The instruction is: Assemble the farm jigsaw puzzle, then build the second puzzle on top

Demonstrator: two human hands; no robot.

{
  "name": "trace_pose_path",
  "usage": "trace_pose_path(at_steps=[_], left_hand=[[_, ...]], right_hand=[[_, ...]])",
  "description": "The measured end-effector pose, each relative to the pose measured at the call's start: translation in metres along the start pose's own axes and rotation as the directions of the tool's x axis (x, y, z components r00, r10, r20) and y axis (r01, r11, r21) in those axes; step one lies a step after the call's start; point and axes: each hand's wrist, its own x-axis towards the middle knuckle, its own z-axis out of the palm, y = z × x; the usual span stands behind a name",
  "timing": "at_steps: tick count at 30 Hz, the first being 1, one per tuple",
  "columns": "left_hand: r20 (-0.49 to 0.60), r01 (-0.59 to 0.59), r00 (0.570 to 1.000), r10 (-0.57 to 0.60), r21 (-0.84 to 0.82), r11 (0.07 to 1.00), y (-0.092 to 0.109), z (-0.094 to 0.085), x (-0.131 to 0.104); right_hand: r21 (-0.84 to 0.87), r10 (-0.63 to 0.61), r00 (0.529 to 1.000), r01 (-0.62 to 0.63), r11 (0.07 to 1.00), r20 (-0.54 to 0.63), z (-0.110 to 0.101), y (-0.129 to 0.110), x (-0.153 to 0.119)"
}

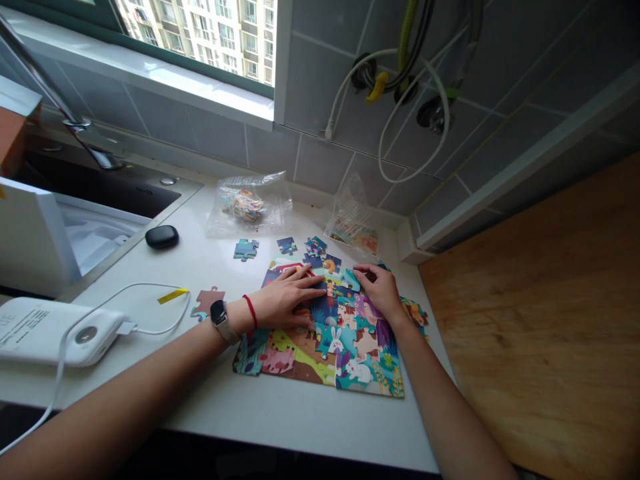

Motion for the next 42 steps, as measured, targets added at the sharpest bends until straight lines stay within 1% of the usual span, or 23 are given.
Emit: trace_pose_path(at_steps=[5, 8, 12, 15, 18, 27, 33, 36, 39, 42], left_hand=[[0.031, -0.020, 0.999, 0.021, -0.055, 0.998, -0.003, -0.005, 0.000], [0.050, -0.033, 0.998, 0.037, -0.072, 0.997, -0.002, -0.009, 0.001], [0.086, -0.018, 0.996, 0.024, -0.066, 0.998, -0.001, -0.013, 0.002], [0.122, -0.002, 0.992, 0.009, -0.054, 0.999, 0.000, -0.015, 0.003], [0.140, -0.005, 0.990, 0.012, -0.047, 0.999, 0.001, -0.016, 0.003], [0.112, -0.005, 0.994, 0.010, -0.047, 0.999, 0.010, -0.019, 0.004], [0.099, -0.003, 0.995, 0.008, -0.045, 0.999, 0.010, -0.019, 0.005], [0.089, -0.005, 0.996, 0.009, -0.049, 0.999, 0.010, -0.019, 0.005], [0.067, -0.008, 0.998, 0.012, -0.049, 0.999, 0.009, -0.017, 0.004], [-0.001, -0.015, 1.000, 0.015, -0.031, 0.999, 0.007, -0.016, 0.005]], right_hand=[[0.006, -0.035, 0.999, 0.035, 0.999, -0.034, -0.001, -0.002, 0.000], [0.017, -0.031, 0.998, 0.032, 0.999, -0.051, 0.003, -0.003, -0.002], [0.011, -0.050, 0.995, 0.051, 0.999, -0.088, 0.008, -0.004, -0.004], [-0.009, -0.076, 0.993, 0.076, 0.997, -0.092, 0.010, -0.005, -0.004], [-0.007, -0.075, 0.994, 0.074, 0.997, -0.077, 0.010, -0.004, -0.003], [-0.008, -0.061, 0.994, 0.060, 0.998, -0.091, 0.011, -0.004, -0.003], [-0.030, -0.089, 0.995, 0.088, 0.996, -0.040, 0.010, -0.002, -0.004], [-0.036, -0.111, 0.993, 0.109, 0.993, -0.033, 0.010, -0.002, -0.004], [-0.024, -0.124, 0.990, 0.123, 0.992, -0.061, 0.010, 0.000, -0.002], [0.022, -0.095, 0.988, 0.098, 0.995, -0.126, 0.010, 0.004, 0.000]])
